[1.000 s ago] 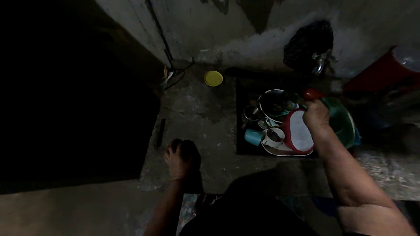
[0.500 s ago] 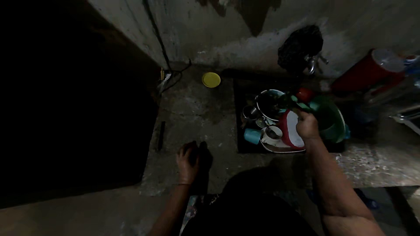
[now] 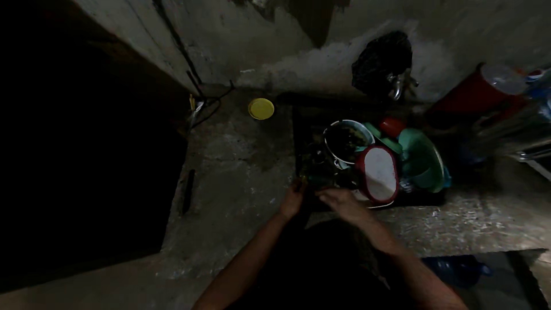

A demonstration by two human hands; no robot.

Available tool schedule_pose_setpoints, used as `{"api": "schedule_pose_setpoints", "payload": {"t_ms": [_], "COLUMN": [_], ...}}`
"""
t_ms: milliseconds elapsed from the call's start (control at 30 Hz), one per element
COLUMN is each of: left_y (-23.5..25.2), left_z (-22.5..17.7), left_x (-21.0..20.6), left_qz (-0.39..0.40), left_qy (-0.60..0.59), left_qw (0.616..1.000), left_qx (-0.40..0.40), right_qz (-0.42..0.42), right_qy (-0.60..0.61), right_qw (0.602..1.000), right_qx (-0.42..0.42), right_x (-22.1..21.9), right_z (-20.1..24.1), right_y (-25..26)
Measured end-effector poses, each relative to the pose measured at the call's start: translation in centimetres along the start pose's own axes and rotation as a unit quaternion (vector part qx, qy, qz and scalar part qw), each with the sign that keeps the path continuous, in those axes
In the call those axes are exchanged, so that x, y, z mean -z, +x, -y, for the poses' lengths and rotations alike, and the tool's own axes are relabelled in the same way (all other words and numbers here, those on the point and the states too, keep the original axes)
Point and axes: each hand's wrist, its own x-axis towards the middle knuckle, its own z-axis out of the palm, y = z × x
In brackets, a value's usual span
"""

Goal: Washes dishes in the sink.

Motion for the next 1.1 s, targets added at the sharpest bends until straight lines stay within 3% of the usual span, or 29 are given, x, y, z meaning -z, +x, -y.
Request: {"api": "schedule_pose_setpoints", "payload": {"t_ms": [67, 133, 233, 333, 433, 633, 833, 900, 1033, 1100], "left_y": [-0.2, -1.0, -1.4, -1.7, -1.8, -1.7, -1.7, -1.5, -1.5, -1.5], "left_z": [1.1, 1.8, 3.3, 4.7, 5.0, 5.6, 5.7, 5.8, 6.1, 6.0], "left_x": [1.4, 2.8, 4.2, 4.9, 4.4, 4.4, 4.4, 4.4, 4.4, 4.3], "left_qz": [-0.021, -0.056, -0.099, -0.118, -0.133, -0.132, -0.134, -0.133, -0.129, -0.122], "left_qy": [0.012, 0.041, 0.085, 0.136, 0.166, 0.144, 0.147, 0.148, 0.143, 0.133], "left_qw": [0.999, 0.997, 0.989, 0.979, 0.969, 0.972, 0.969, 0.968, 0.969, 0.973], "left_qx": [-0.023, -0.033, -0.064, -0.096, -0.121, -0.132, -0.144, -0.151, -0.155, -0.147], "right_qz": [-0.085, -0.131, -0.061, 0.032, 0.079, 0.087, 0.071, 0.049, -0.031, -0.068], "right_qy": [-0.054, -0.132, -0.262, -0.384, -0.446, -0.48, -0.521, -0.507, -0.366, -0.274], "right_qw": [0.995, 0.981, 0.948, 0.892, 0.869, 0.847, 0.837, 0.848, 0.927, 0.954], "right_qx": [0.002, -0.056, -0.171, -0.238, -0.197, -0.212, -0.15, -0.144, -0.078, -0.1], "right_x": [5.3, 10.5, 14.6, 13.7, 11.3, 6.4, 5.7, 6.1, 10.7, 13.2], "right_z": [-1.8, -4.1, -6.8, -6.7, -6.8, -6.1, -7.4, -7.0, -7.6, -6.9], "right_y": [2.8, 6.8, 13.5, 17.1, 17.8, 16.7, 16.4, 15.9, 16.1, 16.0]}}
